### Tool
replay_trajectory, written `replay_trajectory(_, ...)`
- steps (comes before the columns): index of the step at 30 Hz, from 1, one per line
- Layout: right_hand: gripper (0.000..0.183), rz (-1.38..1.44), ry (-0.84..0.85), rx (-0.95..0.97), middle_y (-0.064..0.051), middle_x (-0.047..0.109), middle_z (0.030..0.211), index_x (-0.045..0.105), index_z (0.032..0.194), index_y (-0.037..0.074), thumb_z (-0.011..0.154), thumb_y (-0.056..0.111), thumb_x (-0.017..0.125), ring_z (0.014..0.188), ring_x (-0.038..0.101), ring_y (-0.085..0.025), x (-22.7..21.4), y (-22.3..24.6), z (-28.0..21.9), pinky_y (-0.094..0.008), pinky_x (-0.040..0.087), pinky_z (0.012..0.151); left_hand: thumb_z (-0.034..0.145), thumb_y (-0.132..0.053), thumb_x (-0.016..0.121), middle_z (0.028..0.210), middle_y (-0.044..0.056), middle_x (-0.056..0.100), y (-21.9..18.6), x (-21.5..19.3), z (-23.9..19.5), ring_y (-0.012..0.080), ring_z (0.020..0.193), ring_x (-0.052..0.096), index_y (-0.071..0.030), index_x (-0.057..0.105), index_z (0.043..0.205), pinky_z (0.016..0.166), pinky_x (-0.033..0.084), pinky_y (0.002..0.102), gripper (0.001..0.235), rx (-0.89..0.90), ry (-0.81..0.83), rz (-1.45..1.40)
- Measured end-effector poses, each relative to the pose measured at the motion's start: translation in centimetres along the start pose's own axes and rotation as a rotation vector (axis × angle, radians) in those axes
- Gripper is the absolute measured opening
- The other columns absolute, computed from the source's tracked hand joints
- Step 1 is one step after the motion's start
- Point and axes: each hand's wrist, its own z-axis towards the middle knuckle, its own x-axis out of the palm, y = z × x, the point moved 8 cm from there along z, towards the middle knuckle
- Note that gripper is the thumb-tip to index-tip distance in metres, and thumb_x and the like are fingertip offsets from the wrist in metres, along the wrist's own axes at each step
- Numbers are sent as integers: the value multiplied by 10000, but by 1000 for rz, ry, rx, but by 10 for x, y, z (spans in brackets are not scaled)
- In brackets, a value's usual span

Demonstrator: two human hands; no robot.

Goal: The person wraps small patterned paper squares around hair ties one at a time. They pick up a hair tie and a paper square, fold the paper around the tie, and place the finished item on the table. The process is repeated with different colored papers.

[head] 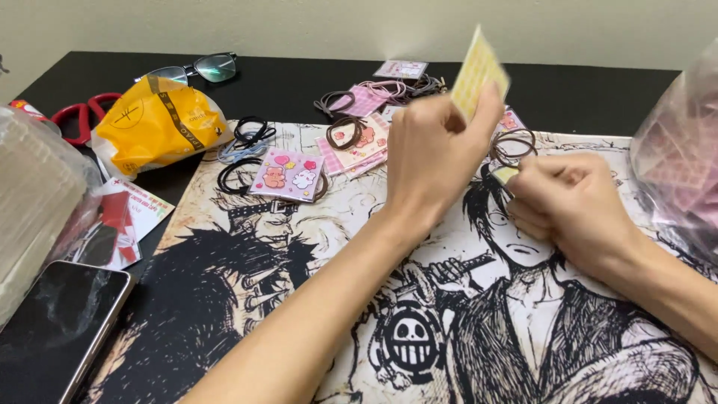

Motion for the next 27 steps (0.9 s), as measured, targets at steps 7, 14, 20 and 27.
replay_trajectory(7,536,68,122,67,31,162,595,223,627,173,1025,-29,518,470,155,-95,11,-9,2,-315,101,423,962,-446,554,414,-25,564,-59,-24,12,55,380,495,-108,575,477,416,335,292,591,95,-223,-194)
replay_trajectory(14,517,-517,17,-543,-117,625,726,614,762,11,1244,-129,493,675,554,-175,-34,59,-3,-481,615,1285,1072,-347,670,495,-17,600,17,7,-15,83,466,424,-102,617,536,468,277,367,591,-91,-97,-55)
replay_trajectory(20,207,-724,-93,-822,-229,583,1262,570,1251,-74,1438,-121,495,1219,575,-362,-22,51,-13,-499,472,1207,1075,-350,673,484,-43,552,17,7,-15,74,473,384,-124,577,521,481,264,365,606,-80,-88,-44)
replay_trajectory(27,175,-944,170,-842,-138,596,1057,650,1019,5,1104,106,765,1020,549,-307,19,29,-25,-434,437,942,1053,-388,675,459,-19,490,16,4,-17,114,511,362,-109,502,512,560,342,413,632,-127,-106,20)
